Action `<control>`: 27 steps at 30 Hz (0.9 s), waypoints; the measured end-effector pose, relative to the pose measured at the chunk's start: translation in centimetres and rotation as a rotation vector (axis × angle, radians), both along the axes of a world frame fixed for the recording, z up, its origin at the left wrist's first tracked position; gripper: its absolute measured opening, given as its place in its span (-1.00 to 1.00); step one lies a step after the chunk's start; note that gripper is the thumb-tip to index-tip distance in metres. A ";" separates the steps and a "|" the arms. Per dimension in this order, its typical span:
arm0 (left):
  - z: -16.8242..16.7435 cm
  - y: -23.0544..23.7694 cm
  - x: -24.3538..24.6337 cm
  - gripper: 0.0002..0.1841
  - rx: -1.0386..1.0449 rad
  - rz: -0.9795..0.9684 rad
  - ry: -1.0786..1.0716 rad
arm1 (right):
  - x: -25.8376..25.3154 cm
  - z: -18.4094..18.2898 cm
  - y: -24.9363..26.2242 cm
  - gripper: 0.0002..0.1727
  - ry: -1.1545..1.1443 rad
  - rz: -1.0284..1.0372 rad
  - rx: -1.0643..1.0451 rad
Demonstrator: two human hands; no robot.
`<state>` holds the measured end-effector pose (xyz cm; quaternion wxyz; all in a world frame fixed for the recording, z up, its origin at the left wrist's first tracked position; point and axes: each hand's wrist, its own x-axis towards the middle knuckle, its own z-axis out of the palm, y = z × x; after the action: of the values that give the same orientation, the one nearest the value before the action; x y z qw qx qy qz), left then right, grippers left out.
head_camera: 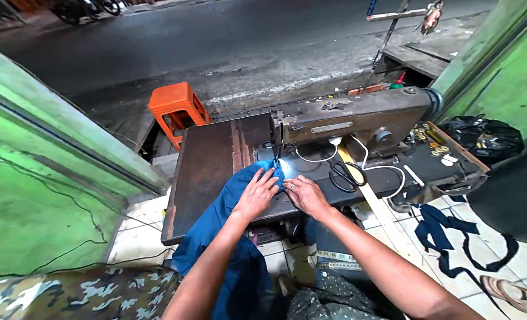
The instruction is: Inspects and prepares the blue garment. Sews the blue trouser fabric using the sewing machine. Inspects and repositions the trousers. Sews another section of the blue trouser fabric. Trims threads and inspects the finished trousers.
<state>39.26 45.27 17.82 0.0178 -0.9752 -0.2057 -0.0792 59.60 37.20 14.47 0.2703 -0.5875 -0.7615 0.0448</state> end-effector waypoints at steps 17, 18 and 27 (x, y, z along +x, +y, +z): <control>-0.8 0.9 -0.3 -0.76 -0.153 -0.071 -0.082 | -0.2 -0.4 -0.2 -0.67 0.011 -0.017 0.053; -0.9 0.9 -0.3 -0.75 -0.145 -0.057 -0.086 | -0.2 -0.5 -0.2 -0.67 0.004 -0.018 0.065; -1.4 1.0 -0.3 -0.43 -0.136 0.021 -0.076 | -0.8 -0.3 -0.9 -0.67 -0.048 -0.035 0.030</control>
<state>39.00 46.23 16.43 -0.0556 -0.9683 -0.2213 -0.1020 58.81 36.29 14.18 0.2615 -0.5976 -0.7578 0.0147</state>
